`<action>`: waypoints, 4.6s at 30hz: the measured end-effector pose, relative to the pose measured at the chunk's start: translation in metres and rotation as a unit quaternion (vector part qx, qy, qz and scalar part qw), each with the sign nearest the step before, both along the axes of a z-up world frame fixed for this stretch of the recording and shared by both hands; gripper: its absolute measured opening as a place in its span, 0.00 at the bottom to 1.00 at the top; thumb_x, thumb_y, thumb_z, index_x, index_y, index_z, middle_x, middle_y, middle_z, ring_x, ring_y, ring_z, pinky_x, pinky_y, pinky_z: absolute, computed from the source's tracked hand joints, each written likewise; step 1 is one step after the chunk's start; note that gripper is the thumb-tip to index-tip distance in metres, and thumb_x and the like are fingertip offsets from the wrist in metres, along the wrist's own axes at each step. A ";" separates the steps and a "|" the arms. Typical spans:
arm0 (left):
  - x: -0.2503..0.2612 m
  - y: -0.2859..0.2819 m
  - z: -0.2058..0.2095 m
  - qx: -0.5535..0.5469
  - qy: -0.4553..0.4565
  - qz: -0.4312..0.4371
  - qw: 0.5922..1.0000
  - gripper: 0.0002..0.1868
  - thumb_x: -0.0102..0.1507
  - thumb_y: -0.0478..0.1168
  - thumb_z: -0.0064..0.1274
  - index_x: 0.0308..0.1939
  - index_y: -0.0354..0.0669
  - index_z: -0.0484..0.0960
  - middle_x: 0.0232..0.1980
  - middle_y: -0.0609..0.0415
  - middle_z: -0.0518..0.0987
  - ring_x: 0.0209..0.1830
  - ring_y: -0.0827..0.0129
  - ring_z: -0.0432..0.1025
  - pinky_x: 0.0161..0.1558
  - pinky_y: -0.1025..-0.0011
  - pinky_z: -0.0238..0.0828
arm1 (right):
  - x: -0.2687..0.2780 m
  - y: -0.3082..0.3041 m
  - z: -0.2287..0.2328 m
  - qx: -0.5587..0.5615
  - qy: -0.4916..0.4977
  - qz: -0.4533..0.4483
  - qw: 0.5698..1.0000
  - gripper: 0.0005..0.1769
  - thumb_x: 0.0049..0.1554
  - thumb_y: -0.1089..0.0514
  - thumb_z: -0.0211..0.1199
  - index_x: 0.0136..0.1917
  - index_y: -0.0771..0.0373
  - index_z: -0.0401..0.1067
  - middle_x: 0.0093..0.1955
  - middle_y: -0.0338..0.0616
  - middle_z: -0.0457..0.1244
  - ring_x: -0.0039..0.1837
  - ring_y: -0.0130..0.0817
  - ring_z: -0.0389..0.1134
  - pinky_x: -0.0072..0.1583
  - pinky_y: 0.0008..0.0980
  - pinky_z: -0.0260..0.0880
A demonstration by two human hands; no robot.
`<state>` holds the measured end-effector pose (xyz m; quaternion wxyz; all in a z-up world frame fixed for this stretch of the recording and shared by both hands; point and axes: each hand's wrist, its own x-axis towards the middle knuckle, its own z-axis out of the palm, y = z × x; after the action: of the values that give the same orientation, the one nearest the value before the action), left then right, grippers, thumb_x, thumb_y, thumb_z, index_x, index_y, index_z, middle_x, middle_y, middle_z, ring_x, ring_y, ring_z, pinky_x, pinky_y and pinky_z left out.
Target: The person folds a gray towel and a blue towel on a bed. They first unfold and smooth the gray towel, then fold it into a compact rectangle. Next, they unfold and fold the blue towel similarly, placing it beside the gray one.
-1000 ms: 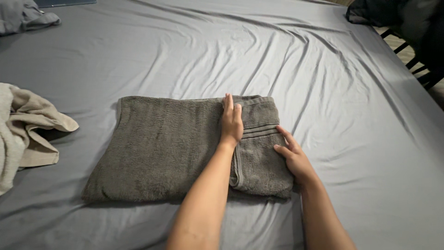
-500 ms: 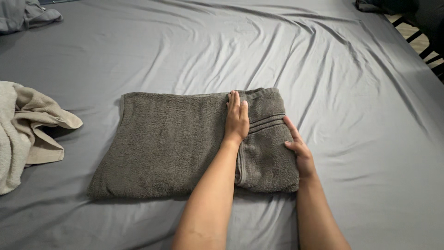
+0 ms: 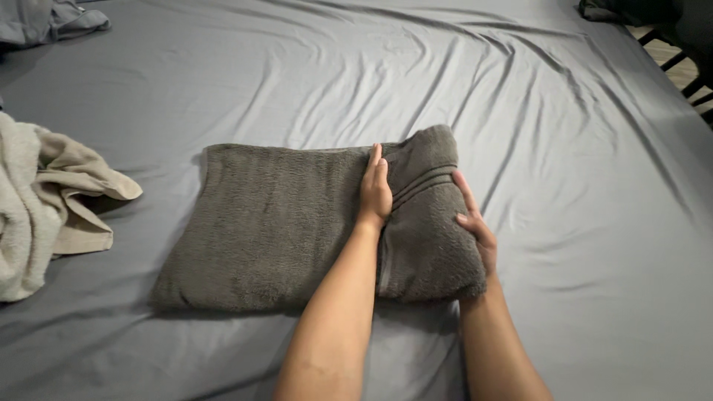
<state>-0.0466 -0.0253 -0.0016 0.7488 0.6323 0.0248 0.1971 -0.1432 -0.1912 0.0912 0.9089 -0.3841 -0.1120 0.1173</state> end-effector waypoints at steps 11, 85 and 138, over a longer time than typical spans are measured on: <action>0.021 0.008 -0.033 -0.154 -0.077 -0.047 0.984 0.32 0.74 0.50 0.26 0.78 0.35 0.58 0.81 0.42 0.59 0.80 0.59 0.55 0.77 0.68 0.50 | 0.004 0.055 0.029 -0.177 -0.063 0.042 0.981 0.49 0.48 0.65 0.57 0.83 0.63 0.51 0.80 0.55 0.52 0.75 0.43 0.59 0.72 0.36 0.59; -0.087 0.155 0.026 0.590 0.150 0.000 0.794 0.44 0.69 0.69 0.18 0.80 0.45 0.49 0.85 0.52 0.44 0.84 0.56 0.35 0.78 0.50 0.21 | -0.006 0.176 -0.055 -0.809 -0.386 -0.035 0.441 0.46 0.58 0.39 0.45 0.81 0.66 0.41 0.85 0.51 0.36 0.85 0.48 0.30 0.78 0.58 0.25; -0.087 0.001 0.040 0.510 0.070 0.022 0.857 0.42 0.67 0.49 0.38 0.79 0.29 0.46 0.83 0.35 0.46 0.85 0.51 0.36 0.80 0.57 0.29 | 0.020 -0.075 -0.031 -0.316 0.103 -0.054 0.942 0.29 0.64 0.56 0.57 0.78 0.55 0.63 0.57 0.50 0.64 0.54 0.36 0.67 0.55 0.36 0.71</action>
<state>-0.1333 -0.0248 0.0380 0.3135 0.9370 -0.0125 0.1538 -0.1234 -0.2662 0.0598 0.7524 -0.6428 0.0456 0.1367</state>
